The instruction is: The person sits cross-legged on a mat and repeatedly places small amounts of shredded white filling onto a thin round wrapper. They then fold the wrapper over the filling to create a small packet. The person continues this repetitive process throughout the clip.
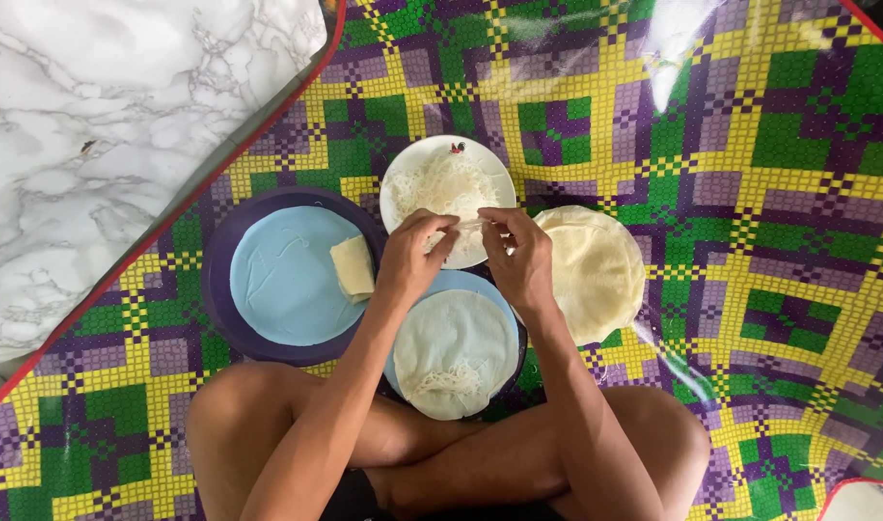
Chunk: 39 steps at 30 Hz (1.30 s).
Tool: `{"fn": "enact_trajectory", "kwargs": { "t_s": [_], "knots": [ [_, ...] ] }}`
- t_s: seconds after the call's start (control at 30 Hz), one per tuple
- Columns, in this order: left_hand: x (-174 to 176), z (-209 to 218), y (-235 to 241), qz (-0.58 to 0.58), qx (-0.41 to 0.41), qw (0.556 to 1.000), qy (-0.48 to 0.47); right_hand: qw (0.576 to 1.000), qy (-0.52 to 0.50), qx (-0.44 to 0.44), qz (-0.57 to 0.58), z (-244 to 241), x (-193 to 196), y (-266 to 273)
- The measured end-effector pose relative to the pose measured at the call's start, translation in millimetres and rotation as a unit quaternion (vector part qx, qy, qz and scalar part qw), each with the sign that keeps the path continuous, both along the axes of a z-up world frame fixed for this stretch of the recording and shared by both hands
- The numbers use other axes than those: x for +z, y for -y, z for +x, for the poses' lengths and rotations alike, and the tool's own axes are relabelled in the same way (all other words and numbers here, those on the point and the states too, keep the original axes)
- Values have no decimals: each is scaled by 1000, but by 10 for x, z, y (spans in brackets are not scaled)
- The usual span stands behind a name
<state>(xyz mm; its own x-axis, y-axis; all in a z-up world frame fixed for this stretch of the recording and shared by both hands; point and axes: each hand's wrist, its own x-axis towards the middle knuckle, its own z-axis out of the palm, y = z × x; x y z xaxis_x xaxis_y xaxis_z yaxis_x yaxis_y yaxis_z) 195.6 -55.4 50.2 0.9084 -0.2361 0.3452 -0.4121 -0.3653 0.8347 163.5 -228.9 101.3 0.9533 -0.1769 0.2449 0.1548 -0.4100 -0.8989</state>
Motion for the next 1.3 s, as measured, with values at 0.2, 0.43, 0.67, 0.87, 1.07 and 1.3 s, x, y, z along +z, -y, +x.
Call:
{"fn": "enact_trajectory", "kwargs": {
  "t_s": [0.2, 0.43, 0.67, 0.87, 1.07, 1.3],
  "knots": [
    [-150, 8, -140, 22, 16, 999, -29, 998, -21, -47, -36, 17, -488, 68],
    [195, -21, -62, 114, -9, 992, -47, 1000, -13, 3, 2, 22, -193, -34],
    [-150, 92, -13, 110, -29, 992, -54, 995, -8, -2, 96, 20, -44, -18],
    [-201, 72, -147, 93, -15, 993, -65, 990, 5, -42, 133, 23, -61, 60],
    [-245, 61, -232, 132, 12, 990, -45, 990, 4, -56, 131, -3, 21, 80],
    [108, 18, -200, 165, 15, 986, 11, 991, 0, -41, 125, -38, 93, 16]
  ]
}}
